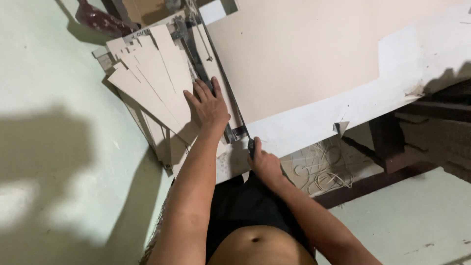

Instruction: Cutting cardboard sheets using a manual paper cutter and stacking the pieces.

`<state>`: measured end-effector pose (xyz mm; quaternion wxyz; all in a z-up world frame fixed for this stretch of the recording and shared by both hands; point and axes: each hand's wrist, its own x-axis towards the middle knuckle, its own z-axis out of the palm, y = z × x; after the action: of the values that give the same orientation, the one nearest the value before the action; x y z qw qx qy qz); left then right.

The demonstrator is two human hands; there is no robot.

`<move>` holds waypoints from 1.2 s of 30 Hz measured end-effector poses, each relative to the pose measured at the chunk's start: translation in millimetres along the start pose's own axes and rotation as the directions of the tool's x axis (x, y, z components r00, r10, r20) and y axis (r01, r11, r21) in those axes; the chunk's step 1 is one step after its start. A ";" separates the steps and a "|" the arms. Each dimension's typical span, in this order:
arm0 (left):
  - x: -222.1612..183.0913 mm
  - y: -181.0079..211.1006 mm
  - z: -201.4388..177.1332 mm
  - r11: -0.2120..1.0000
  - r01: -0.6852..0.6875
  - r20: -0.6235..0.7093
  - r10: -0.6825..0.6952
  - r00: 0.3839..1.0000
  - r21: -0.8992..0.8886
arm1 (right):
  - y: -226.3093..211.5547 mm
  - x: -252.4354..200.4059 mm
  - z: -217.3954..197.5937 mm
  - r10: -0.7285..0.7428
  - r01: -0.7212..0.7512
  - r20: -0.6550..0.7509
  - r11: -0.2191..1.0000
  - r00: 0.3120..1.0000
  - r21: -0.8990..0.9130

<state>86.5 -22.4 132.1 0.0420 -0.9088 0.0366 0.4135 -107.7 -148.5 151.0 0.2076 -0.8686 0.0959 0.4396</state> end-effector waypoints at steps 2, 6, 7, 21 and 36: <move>-2.3 1.0 0.5 0.999 -0.005 0.022 0.006 1.000 -0.041 | 25.4 30.4 29.2 -0.070 0.063 -0.053 0.991 0.996 -0.120; -10.7 -3.0 -8.4 0.999 0.013 0.023 -0.012 1.000 -0.034 | 6.4 0.5 -6.3 -0.006 0.006 -0.006 0.999 1.000 0.039; -14.6 -4.0 -10.6 1.000 0.019 0.016 -0.019 1.000 0.007 | 1.1 -15.2 -21.1 -0.034 0.035 -0.009 0.994 0.999 0.102; -33.5 -32.4 79.9 0.508 -0.599 -0.024 0.774 0.633 0.619 | 84.0 80.4 -70.6 0.278 -0.115 0.092 0.064 0.956 0.991; -50.4 -41.0 -31.8 0.916 -0.292 -0.226 0.357 0.906 0.275 | 55.9 82.2 -59.2 0.200 0.016 -0.076 0.286 0.977 0.958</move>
<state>81.4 16.6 192.8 0.0741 -0.9263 0.2423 0.2789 -35.4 -223.6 100.7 0.6478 -0.6030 0.4069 0.2262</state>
